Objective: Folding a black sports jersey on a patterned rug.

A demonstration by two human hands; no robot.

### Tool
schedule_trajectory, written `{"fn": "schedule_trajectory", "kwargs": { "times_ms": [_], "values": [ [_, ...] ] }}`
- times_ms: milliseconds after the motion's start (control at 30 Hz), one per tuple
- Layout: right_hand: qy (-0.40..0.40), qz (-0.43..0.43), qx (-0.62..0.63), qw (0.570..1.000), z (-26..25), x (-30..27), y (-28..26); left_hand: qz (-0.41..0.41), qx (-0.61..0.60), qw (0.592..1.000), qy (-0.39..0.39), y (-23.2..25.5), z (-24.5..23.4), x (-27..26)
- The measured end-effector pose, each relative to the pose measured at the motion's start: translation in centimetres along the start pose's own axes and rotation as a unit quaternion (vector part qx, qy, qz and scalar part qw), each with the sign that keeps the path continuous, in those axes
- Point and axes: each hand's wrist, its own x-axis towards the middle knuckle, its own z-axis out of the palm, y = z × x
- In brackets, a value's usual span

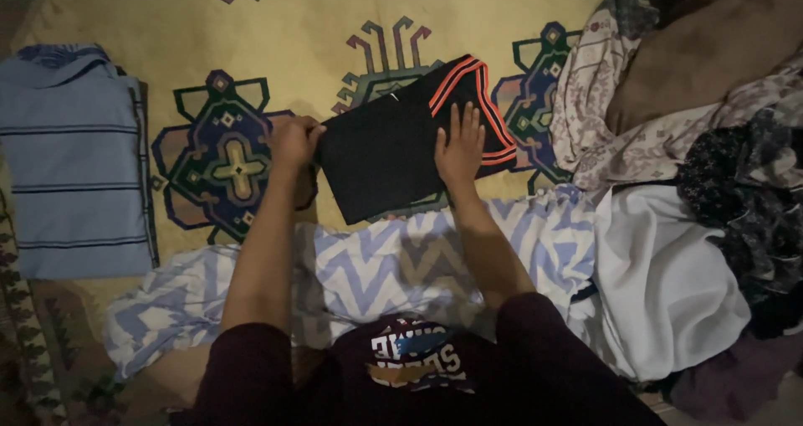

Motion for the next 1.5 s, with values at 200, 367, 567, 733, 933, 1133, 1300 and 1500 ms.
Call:
{"fn": "schedule_trajectory", "kwargs": {
  "times_ms": [200,367,567,733,933,1133,1300,1500],
  "values": [
    [-0.012,-0.013,0.009,1.000,-0.9,0.6,-0.5,0.058,0.108,0.990,0.067,-4.0,4.4,1.9],
    [-0.021,-0.080,0.004,0.997,-0.9,1.6,-1.8,0.036,0.071,0.997,-0.008,-2.3,1.7,2.2],
    [-0.027,-0.096,-0.008,0.995,-0.9,2.4,-2.5,0.109,-0.203,0.972,-0.050,-3.6,2.0,2.3],
    [-0.021,-0.095,-0.016,0.995,-0.8,2.4,-2.5,0.047,-0.253,0.965,-0.056,-5.3,3.1,2.9],
    [-0.045,-0.084,-0.015,0.995,-0.9,2.4,-2.8,0.011,-0.212,0.977,0.011,-2.3,2.6,1.3],
    [-0.034,-0.166,0.066,0.983,-1.1,3.4,-5.8,0.146,0.023,0.985,0.091,7.0,3.4,-3.5],
    [-0.157,-0.221,-0.056,0.961,-0.9,6.6,-4.6,0.103,0.093,0.987,0.083,6.5,6.5,-4.3],
    [-0.057,-0.128,0.068,0.988,1.0,7.8,2.4,0.026,0.112,0.992,0.058,4.7,4.6,-5.1]
  ]
}}
